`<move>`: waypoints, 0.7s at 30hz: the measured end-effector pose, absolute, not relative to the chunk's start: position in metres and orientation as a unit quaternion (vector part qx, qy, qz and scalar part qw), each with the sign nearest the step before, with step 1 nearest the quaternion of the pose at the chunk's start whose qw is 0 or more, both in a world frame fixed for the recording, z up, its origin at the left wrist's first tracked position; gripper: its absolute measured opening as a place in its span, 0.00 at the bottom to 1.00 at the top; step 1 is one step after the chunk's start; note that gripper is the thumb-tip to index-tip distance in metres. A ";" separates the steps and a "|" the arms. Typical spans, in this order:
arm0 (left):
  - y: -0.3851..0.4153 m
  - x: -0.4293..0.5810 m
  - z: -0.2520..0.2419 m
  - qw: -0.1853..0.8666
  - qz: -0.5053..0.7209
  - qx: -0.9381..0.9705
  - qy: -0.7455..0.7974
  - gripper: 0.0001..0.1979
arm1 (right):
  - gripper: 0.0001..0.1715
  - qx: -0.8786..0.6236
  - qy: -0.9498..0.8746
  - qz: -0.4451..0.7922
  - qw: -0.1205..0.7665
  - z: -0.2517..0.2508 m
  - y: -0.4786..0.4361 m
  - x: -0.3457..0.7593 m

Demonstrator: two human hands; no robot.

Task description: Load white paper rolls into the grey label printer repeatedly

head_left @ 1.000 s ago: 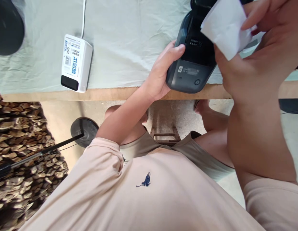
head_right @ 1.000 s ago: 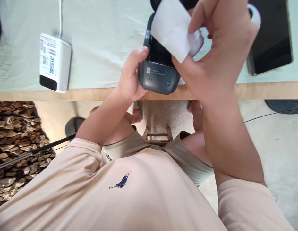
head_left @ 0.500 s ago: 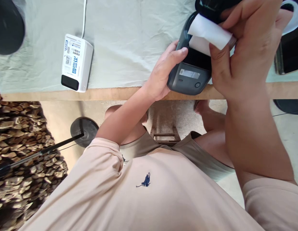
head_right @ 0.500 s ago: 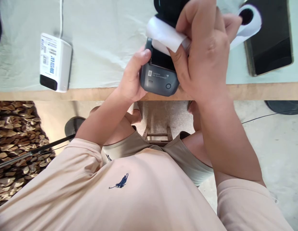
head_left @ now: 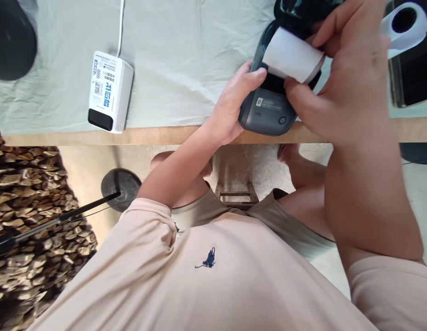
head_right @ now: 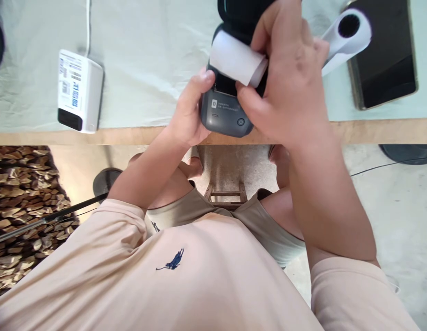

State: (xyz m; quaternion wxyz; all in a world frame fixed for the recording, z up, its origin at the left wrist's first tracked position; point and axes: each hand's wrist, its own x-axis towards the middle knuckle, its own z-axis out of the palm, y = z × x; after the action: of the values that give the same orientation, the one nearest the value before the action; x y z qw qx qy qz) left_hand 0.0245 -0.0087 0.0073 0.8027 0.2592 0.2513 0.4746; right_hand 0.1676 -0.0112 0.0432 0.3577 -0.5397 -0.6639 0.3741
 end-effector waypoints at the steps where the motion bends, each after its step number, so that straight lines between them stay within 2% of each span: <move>1: -0.008 0.025 0.007 0.803 0.475 0.253 0.257 0.09 | 0.22 -0.573 -0.693 0.322 0.297 0.046 -0.011 0.168; 4: -0.008 0.024 0.005 0.807 0.471 0.236 0.265 0.06 | 0.21 -0.642 -0.740 0.164 0.112 0.051 -0.011 0.168; 7: -0.007 0.024 0.006 0.814 0.467 0.226 0.260 0.05 | 0.19 -0.617 -0.777 0.110 0.064 0.047 -0.009 0.169; 11: -0.008 0.023 0.007 0.830 0.459 0.192 0.253 0.05 | 0.21 -0.582 -0.806 0.082 0.069 0.039 -0.007 0.174; 15: -0.008 0.022 0.007 0.835 0.451 0.181 0.258 0.06 | 0.21 -0.589 -0.797 0.043 0.122 0.040 -0.009 0.176; 21: -0.005 0.020 0.010 0.825 0.446 0.264 0.226 0.12 | 0.15 -0.523 -0.832 0.053 0.176 0.038 -0.013 0.172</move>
State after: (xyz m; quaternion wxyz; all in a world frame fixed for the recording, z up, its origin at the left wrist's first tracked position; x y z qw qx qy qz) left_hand 0.0203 -0.0049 0.0099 0.8249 0.2635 0.2256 0.4463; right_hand 0.1724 -0.0135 0.0380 0.1756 -0.5230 -0.8324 0.0525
